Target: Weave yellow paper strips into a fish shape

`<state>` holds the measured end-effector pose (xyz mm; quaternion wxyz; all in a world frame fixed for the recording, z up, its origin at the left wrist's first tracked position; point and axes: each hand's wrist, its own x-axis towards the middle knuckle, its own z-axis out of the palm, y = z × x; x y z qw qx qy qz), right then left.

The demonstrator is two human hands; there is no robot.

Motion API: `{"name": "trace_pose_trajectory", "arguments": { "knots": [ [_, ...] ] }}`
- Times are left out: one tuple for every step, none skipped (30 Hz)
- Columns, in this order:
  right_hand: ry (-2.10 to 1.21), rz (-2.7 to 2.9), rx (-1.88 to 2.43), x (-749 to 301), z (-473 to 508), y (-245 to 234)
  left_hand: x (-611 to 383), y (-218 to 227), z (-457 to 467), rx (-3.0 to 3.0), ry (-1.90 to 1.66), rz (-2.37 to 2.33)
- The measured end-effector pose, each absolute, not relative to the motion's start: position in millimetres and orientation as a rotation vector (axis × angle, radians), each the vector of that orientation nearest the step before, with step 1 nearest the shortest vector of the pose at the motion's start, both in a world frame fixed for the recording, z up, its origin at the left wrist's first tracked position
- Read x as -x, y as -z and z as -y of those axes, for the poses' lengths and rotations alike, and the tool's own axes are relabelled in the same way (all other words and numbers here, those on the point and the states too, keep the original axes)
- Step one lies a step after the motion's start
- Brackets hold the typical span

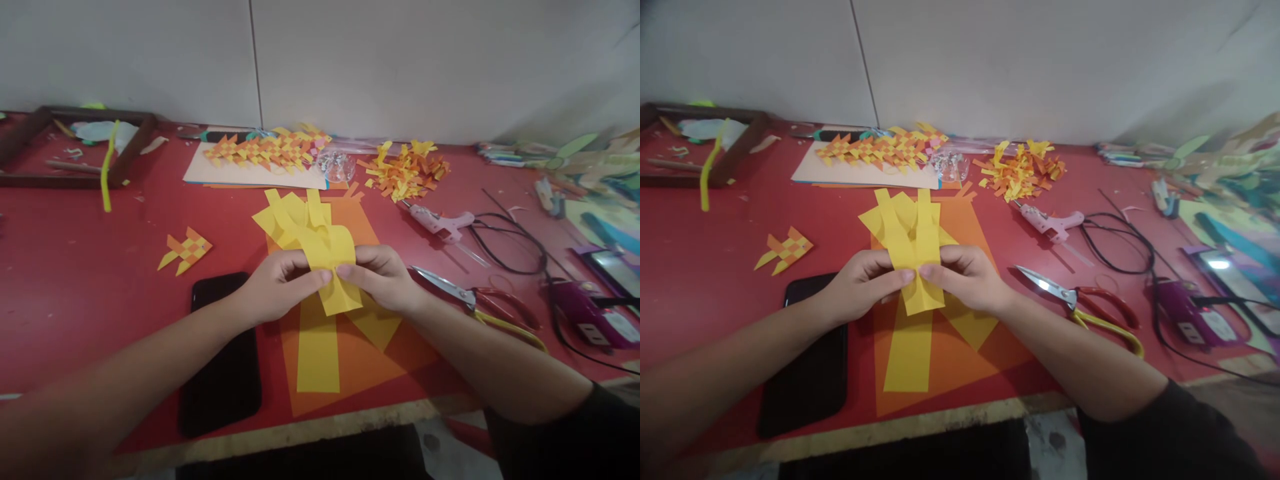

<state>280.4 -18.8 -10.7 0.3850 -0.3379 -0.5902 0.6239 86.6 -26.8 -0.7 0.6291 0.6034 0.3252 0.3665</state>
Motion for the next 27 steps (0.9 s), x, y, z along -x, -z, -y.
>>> {"name": "trace_pose_trajectory", "arguments": {
  "knots": [
    [-1.583,1.503,0.872,-280.4,18.6,10.8,-86.8,0.4,27.1,-1.379,-0.845,-0.750],
    [-1.577,1.498,0.886,-280.4,18.5,10.9,-86.9,0.4,27.2,-1.374,-0.854,-0.759],
    [-1.568,1.489,0.898,-280.2,18.4,10.8,-87.0,0.5,27.3,-1.368,-0.861,-0.771],
    [-1.558,1.479,0.910,-280.0,18.4,10.7,-87.0,0.9,27.3,-1.360,-0.868,-0.787],
    [-1.548,1.470,0.924,-279.8,18.5,10.7,-86.9,1.5,27.2,-1.348,-0.876,-0.807],
    [-1.538,1.463,0.941,-279.7,18.5,10.9,-86.6,2.3,27.2,-1.331,-0.880,-0.828],
    [-1.530,1.460,0.960,-279.6,18.5,11.2,-86.3,3.1,27.2,-1.310,-0.878,-0.845],
    [-1.526,1.460,0.976,-279.6,18.4,11.7,-85.8,4.0,27.3,-1.288,-0.867,-0.857],
    [-1.526,1.463,0.987,-279.7,18.3,12.3,-85.2,4.8,27.6,-1.268,-0.846,-0.862],
    [-1.527,1.467,0.995,-280.0,18.2,13.1,-84.7,5.3,27.9,-1.252,-0.817,-0.860],
    [-1.523,1.473,1.000,-280.3,17.9,14.0,-84.2,5.7,28.2,-1.246,-0.781,-0.849],
    [-1.518,1.478,1.003,-280.6,17.6,14.9,-83.8,5.8,28.5,-1.251,-0.747,-0.833],
    [-1.510,1.478,1.006,-281.0,17.3,15.7,-83.6,5.8,28.6,-1.269,-0.723,-0.815],
    [-1.506,1.473,1.003,-281.4,17.0,16.2,-83.5,5.7,28.6,-1.295,-0.712,-0.796],
    [-1.510,1.465,0.995,-281.8,16.6,16.5,-83.7,5.4,28.4,-1.323,-0.714,-0.778],
    [-1.524,1.457,0.980,-282.0,16.4,16.5,-83.9,5.1,28.1,-1.347,-0.726,-0.764],
    [-1.546,1.457,0.961,-282.2,16.2,16.0,-84.2,4.8,27.7,-1.365,-0.740,-0.757],
    [-1.572,1.464,0.938,-282.2,16.1,15.1,-84.6,4.4,27.3,-1.376,-0.758,-0.754],
    [-1.599,1.477,0.917,-282.0,16.2,13.9,-84.8,3.9,26.9,-1.381,-0.774,-0.755],
    [-1.622,1.489,0.902,-281.7,16.4,12.5,-85.0,3.4,26.6,-1.385,-0.788,-0.765],
    [-1.638,1.495,0.893,-281.3,16.7,11.1,-85.2,2.8,26.4,-1.389,-0.800,-0.780],
    [-1.644,1.495,0.892,-280.9,17.1,9.8,-85.2,2.2,26.3,-1.394,-0.810,-0.797],
    [-1.642,1.492,0.895,-280.4,17.4,8.6,-85.2,1.7,26.3,-1.398,-0.817,-0.814],
    [-1.632,1.489,0.896,-279.8,17.7,7.7,-85.2,1.3,26.4,-1.402,-0.822,-0.827],
    [-1.615,1.490,0.897,-279.3,17.9,6.9,-85.1,1.0,26.4,-1.406,-0.827,-0.834],
    [-1.597,1.493,0.897,-278.8,18.0,6.2,-85.1,1.1,26.4,-1.410,-0.834,-0.834],
    [-1.581,1.497,0.894,-278.2,18.0,5.6,-85.0,1.4,26.4,-1.411,-0.843,-0.829]
  ]
}}
